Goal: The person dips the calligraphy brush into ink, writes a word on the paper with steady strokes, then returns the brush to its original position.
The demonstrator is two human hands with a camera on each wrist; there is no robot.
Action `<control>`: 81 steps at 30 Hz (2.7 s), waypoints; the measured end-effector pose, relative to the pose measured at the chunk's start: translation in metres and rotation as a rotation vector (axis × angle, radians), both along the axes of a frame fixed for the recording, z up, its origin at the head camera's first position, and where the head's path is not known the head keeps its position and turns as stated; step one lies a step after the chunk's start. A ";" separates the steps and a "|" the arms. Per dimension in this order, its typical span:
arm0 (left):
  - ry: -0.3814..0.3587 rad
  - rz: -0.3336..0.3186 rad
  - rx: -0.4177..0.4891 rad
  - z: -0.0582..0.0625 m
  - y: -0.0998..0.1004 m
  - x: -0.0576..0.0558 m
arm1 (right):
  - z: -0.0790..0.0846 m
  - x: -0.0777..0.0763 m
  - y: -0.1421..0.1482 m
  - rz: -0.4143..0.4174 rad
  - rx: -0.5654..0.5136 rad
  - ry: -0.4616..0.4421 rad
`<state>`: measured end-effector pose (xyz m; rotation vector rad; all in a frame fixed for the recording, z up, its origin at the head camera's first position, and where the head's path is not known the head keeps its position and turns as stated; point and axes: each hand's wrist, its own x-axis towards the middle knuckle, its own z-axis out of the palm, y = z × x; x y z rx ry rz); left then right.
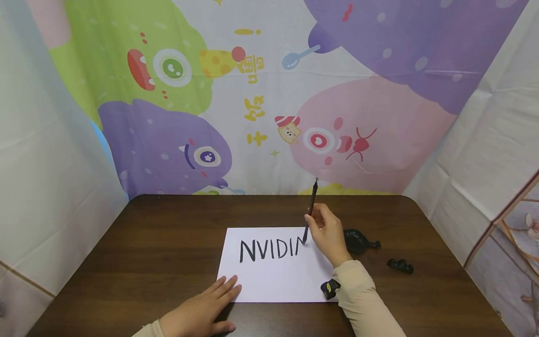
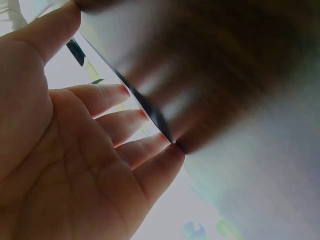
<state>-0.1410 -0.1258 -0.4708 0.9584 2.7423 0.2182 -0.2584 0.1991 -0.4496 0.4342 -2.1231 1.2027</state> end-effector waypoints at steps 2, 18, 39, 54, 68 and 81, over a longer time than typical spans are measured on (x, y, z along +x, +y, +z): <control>-0.003 0.001 0.000 0.000 0.000 0.000 | 0.000 0.001 0.000 0.000 0.003 -0.005; 0.011 -0.002 0.006 0.001 0.000 0.002 | 0.003 0.004 0.004 -0.014 0.042 -0.010; 0.005 0.003 0.006 0.001 0.000 0.001 | 0.005 0.003 0.002 -0.023 -0.058 0.039; 0.008 -0.004 0.012 0.002 -0.001 0.001 | 0.024 0.021 -0.014 0.065 -0.071 0.030; 0.007 -0.002 0.022 0.001 -0.001 0.001 | 0.023 0.021 -0.014 0.081 -0.056 0.030; 0.024 -0.004 0.021 0.001 -0.002 0.002 | 0.026 0.023 -0.014 0.061 -0.026 0.033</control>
